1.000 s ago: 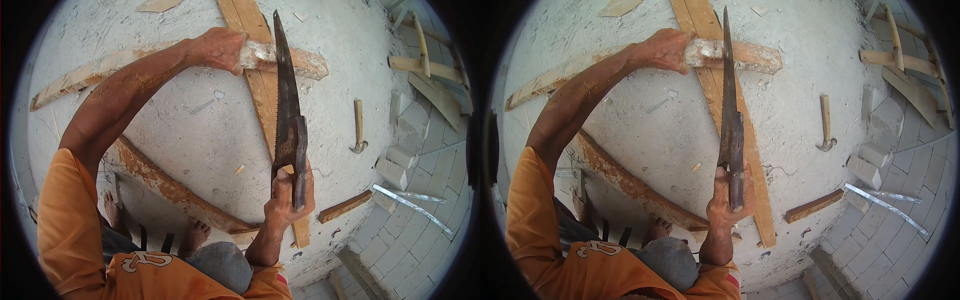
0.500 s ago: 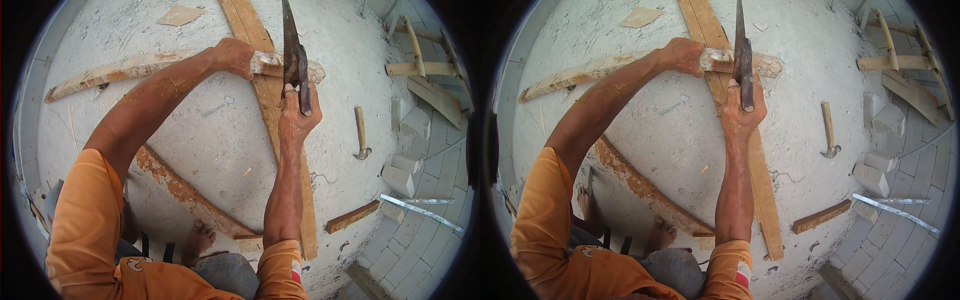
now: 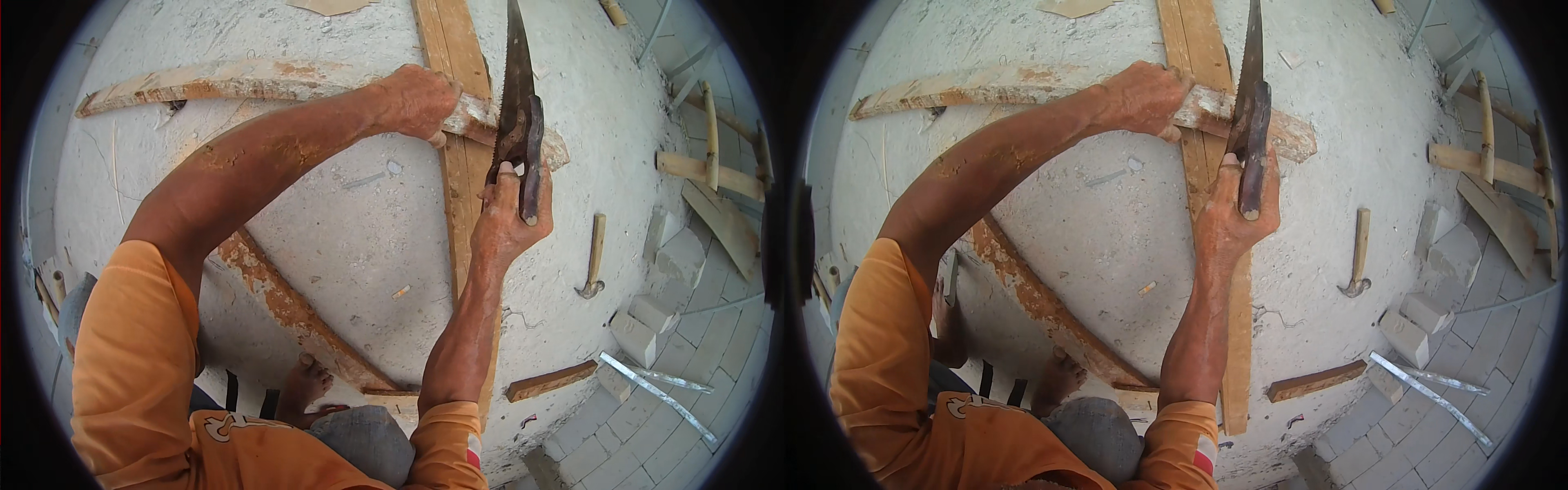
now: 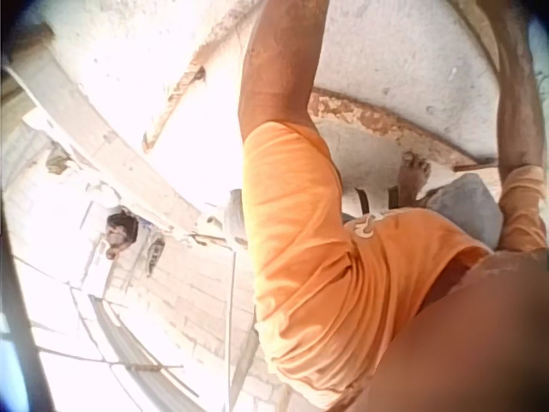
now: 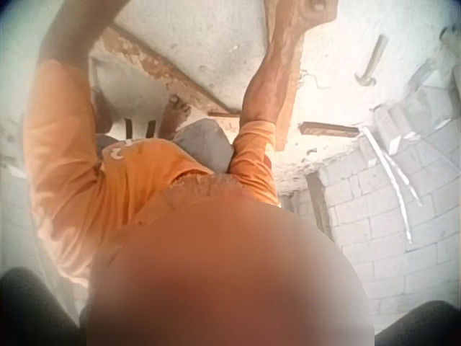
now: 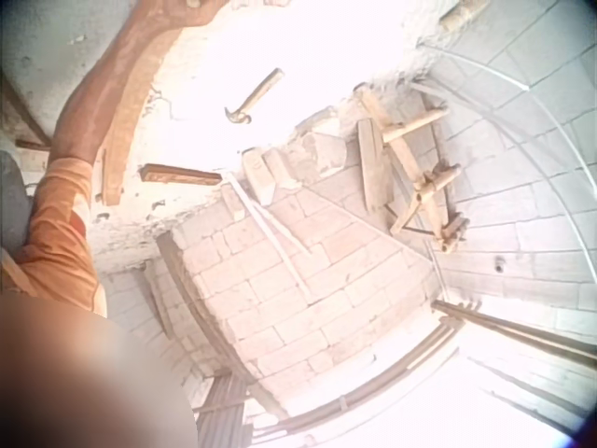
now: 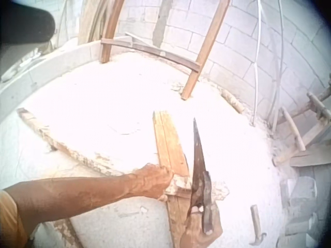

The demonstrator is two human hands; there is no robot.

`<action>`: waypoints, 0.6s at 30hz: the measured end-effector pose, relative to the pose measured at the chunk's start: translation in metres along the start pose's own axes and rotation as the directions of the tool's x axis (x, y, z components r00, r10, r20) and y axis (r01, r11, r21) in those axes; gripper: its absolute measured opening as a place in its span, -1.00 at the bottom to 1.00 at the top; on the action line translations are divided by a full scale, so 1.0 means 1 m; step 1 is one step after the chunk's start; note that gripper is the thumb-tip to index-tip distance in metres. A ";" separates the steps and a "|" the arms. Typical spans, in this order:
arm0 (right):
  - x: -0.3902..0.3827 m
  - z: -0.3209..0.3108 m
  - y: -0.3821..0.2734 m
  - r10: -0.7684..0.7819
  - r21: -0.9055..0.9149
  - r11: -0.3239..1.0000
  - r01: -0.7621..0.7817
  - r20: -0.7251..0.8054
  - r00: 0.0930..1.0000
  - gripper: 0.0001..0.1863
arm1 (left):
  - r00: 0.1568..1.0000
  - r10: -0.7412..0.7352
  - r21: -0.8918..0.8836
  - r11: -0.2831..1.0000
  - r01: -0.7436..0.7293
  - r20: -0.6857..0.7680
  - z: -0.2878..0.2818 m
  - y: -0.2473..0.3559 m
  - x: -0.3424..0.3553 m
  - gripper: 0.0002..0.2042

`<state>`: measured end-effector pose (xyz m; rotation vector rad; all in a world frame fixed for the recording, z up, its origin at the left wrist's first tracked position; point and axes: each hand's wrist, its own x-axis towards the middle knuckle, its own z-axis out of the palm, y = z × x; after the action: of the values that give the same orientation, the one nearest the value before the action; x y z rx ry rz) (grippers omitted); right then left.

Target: The person saws through a piece of wood, then uses a tape measure to mark a point on another wooden board before resuming sawing.

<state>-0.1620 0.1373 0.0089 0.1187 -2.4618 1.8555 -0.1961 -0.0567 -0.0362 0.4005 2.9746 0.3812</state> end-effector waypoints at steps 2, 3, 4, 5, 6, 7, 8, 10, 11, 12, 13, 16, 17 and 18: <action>-0.009 -0.002 -0.005 0.011 -0.009 1.000 -0.011 -0.001 1.000 -0.58 | 1.000 0.023 -0.022 0.999 -0.023 -0.016 0.002 -0.005 0.004 -0.50; -0.023 -0.009 -0.010 0.037 -0.033 0.999 -0.037 0.003 0.999 -0.60 | 0.998 -0.013 -0.019 1.000 0.014 0.056 0.001 -0.003 0.009 -0.55; -0.037 -0.015 -0.015 0.056 -0.055 0.997 -0.056 0.002 0.998 -0.62 | 0.992 -0.044 -0.008 0.999 0.045 0.121 0.000 -0.005 0.014 -0.60; -0.061 -0.025 0.010 -0.150 -0.083 0.985 0.149 -0.007 0.989 -0.60 | 0.992 -0.063 0.004 0.998 0.063 0.106 -0.003 -0.014 0.013 -0.60; -0.078 -0.026 0.006 -0.330 -0.132 0.937 0.324 -0.023 0.944 -0.58 | 0.998 -0.039 0.016 0.999 0.039 0.043 -0.001 -0.009 0.004 -0.63; -0.079 -0.030 0.005 -0.325 -0.137 0.938 0.319 -0.022 0.945 -0.58 | 1.000 -0.016 0.030 0.999 0.016 -0.020 0.000 -0.006 -0.001 -0.66; -0.078 -0.034 0.002 -0.164 -0.161 0.973 0.168 0.034 0.986 -0.56 | 1.000 -0.015 0.026 1.000 0.015 -0.015 -0.001 -0.006 -0.001 -0.66; -0.039 -0.015 -0.009 0.017 -0.135 0.991 -0.016 0.006 1.000 -0.54 | 0.998 0.001 -0.009 1.000 0.000 0.062 -0.005 -0.004 0.010 -0.66; 0.000 -0.001 0.003 -0.063 -0.163 0.985 0.060 -0.011 0.998 -0.55 | 0.999 0.030 0.010 0.999 -0.030 0.040 -0.012 -0.010 0.025 -0.66; 0.005 0.006 0.000 -0.031 -0.168 0.985 0.028 -0.018 0.999 -0.57 | 0.999 0.029 0.001 1.000 -0.029 0.047 -0.010 -0.007 0.023 -0.66; 0.006 0.008 -0.005 -0.001 -0.176 0.984 -0.003 -0.026 1.000 -0.59 | 0.998 0.030 -0.010 1.000 -0.030 0.052 -0.008 -0.004 0.021 -0.66; -0.063 -0.025 0.017 -0.016 -0.150 0.989 0.013 -0.013 1.000 -0.59 | 1.000 0.025 0.007 1.000 -0.024 -0.018 0.001 -0.017 0.000 -0.71; -0.079 -0.054 0.041 -0.062 -0.135 0.988 0.070 0.061 0.996 -0.59 | 0.999 0.035 0.008 0.999 -0.035 -0.021 0.000 -0.016 0.000 -0.72; -0.084 -0.062 0.057 -0.116 -0.112 0.985 0.128 0.113 0.987 -0.59 | 0.999 0.041 0.013 0.999 -0.040 -0.032 -0.003 -0.019 0.004 -0.72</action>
<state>-0.0840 0.2152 -0.0361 0.3634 -2.5624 1.6919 -0.2056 -0.0741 -0.0383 0.4610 3.0058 0.3765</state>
